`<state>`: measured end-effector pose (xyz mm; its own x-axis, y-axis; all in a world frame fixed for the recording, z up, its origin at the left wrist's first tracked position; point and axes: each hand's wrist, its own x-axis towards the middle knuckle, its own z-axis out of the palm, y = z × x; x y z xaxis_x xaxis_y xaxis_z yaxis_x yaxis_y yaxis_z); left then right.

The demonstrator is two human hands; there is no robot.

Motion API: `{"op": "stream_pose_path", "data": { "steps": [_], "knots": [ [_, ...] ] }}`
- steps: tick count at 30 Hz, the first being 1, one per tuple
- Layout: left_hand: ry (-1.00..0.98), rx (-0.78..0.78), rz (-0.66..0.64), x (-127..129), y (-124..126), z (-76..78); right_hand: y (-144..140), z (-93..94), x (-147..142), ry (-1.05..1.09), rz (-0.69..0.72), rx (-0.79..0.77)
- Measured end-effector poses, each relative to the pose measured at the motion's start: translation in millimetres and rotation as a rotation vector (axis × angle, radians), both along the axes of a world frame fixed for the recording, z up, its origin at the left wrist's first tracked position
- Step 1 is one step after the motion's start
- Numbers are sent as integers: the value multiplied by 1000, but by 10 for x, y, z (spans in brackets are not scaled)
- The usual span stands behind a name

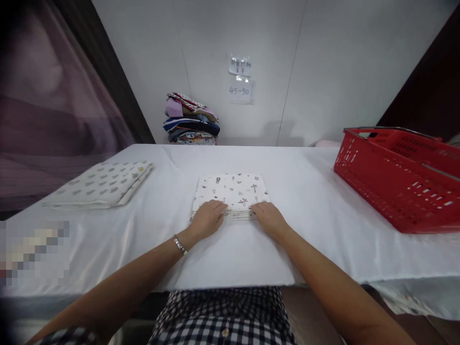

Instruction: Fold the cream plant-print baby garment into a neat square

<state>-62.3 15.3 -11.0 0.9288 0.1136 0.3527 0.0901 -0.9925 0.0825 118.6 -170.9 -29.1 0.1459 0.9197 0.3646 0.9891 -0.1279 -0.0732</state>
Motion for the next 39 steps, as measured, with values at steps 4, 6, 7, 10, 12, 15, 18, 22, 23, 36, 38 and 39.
{"op": "stream_pose_path", "data": {
  "steps": [4, 6, 7, 10, 12, 15, 18, 22, 23, 36, 38, 39],
  "knots": [
    [-39, -16, 39, -157, 95, -54, -40, -66, -1, 72, -1, 81],
    [-57, -22, 48, -250, 156, -81, -58, -107, 0, 114, -15, 120],
    [-68, -24, 52, -294, 186, -89, -66, -124, 1, 131, -21, 132],
    [-107, -41, 75, -404, 260, -78, -83, -136, -3, 158, -28, 143],
    [-128, -62, 99, -448, 292, -47, -88, -100, -15, 188, -27, 142],
    [-153, -81, 121, -444, 308, 2, -65, 19, -53, 284, -56, 150],
    [-169, -102, 96, -347, 268, 24, 21, 163, -101, 327, -62, 179],
    [-136, -145, 34, -147, 146, 32, 184, 269, -142, 300, -31, 103],
    [-114, -154, 30, -105, 118, 35, 215, 273, -143, 303, -38, 67],
    [-45, -378, 94, 12, 78, 82, 291, 246, -107, 435, -112, -26],
    [-85, -410, 107, 6, 65, 74, 265, 226, -128, 435, -89, 45],
    [-103, -406, 105, -1, 56, 66, 245, 208, -136, 423, -68, 78]
  ]
}}
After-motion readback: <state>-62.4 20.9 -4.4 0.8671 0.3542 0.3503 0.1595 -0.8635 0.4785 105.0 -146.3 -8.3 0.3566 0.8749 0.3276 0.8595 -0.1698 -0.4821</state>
